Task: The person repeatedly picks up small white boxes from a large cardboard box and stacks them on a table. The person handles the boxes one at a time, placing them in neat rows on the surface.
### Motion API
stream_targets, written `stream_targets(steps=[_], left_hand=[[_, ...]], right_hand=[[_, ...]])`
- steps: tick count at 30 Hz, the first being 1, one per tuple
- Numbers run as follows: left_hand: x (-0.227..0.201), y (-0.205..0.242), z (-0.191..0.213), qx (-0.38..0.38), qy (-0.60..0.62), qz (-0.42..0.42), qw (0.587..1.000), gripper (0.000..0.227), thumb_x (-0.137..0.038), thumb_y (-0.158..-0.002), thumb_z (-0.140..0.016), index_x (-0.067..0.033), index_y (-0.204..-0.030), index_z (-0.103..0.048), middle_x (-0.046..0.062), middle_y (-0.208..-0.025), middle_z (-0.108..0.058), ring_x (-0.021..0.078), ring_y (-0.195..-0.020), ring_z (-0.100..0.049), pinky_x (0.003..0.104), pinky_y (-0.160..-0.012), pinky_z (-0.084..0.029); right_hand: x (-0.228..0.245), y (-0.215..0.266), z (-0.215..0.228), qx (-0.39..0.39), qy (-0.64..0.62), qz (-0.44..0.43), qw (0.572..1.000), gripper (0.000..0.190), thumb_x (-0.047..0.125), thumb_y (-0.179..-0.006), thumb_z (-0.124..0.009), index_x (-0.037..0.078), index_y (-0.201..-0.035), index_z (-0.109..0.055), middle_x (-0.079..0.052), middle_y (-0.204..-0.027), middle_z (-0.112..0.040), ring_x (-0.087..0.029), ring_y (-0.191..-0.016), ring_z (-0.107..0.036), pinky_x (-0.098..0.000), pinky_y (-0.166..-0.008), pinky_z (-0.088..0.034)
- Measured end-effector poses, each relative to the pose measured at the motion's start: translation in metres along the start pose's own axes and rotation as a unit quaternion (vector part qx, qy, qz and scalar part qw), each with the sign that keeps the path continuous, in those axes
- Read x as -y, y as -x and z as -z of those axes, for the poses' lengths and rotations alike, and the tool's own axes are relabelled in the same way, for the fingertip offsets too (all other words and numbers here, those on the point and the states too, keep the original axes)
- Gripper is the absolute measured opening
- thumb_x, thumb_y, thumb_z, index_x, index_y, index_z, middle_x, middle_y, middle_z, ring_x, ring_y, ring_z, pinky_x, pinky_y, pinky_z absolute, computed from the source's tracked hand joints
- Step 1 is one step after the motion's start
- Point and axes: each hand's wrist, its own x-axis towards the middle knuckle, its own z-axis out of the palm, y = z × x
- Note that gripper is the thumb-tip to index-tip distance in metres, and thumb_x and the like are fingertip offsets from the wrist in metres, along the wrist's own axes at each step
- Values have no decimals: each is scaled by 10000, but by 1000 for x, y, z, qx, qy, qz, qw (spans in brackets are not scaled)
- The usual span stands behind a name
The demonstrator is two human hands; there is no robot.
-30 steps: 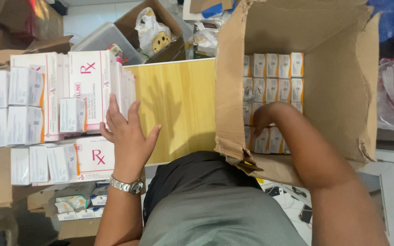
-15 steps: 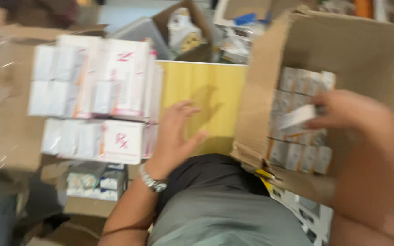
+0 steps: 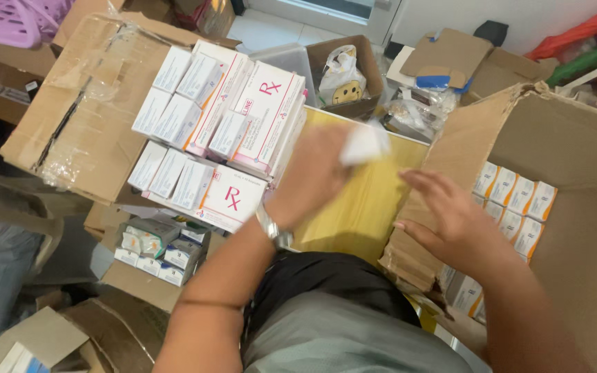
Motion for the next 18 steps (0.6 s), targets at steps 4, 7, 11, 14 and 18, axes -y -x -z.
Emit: stream_targets(steps=[4, 7, 11, 14, 18], left_hand=[[104, -39, 0, -140, -52, 45, 988, 618, -183, -803, -813, -71, -1353, -555, 165, -1193, -662, 385, -1086, -609, 487, -943, -475], [158, -60, 15, -181, -72, 52, 979, 691, -181, -802, -813, -59, -1407, -503, 191, -1214, -653, 405, -1096, -622, 479, -961, -486], [179, -60, 31, -58, -177, 177, 966, 812, -125, -780, -756, -181, -1543, -485, 181, -1077, -624, 408, -1006, -611, 510, -904, -477], [177, -49, 29, -18, -300, 188, 935, 673, -133, -773, -752, -304, -1404, -594, 151, -1089, -577, 362, -1000, -601, 550, -895, -435], [184, -45, 24, -17, -330, 211, 920, 628, -101, -782, -700, -283, -1380, -633, 135, -1148, -547, 374, -1081, -561, 551, -939, -426]], right_hand=[[-14, -11, -33, 135, 79, -108, 982, 544, 389, -827, -735, 198, -1324, -625, -108, -1339, -625, -360, -1201, -568, -465, -1009, -457], [-20, -8, -48, 224, 207, -137, 942, 561, 429, -848, -687, 268, -1380, -608, -26, -1347, -627, -324, -1220, -577, -448, -1047, -452], [-24, -7, -47, 199, 145, -143, 959, 528, 424, -851, -693, 237, -1337, -608, -58, -1291, -653, -319, -1185, -611, -436, -1028, -473], [-21, -3, -43, 198, 163, -157, 954, 560, 431, -834, -706, 236, -1349, -606, -57, -1292, -651, -318, -1182, -610, -444, -1018, -476], [-18, -6, -45, 215, 187, -166, 944, 571, 451, -838, -698, 249, -1362, -596, -49, -1286, -652, -309, -1191, -607, -447, -1033, -469]])
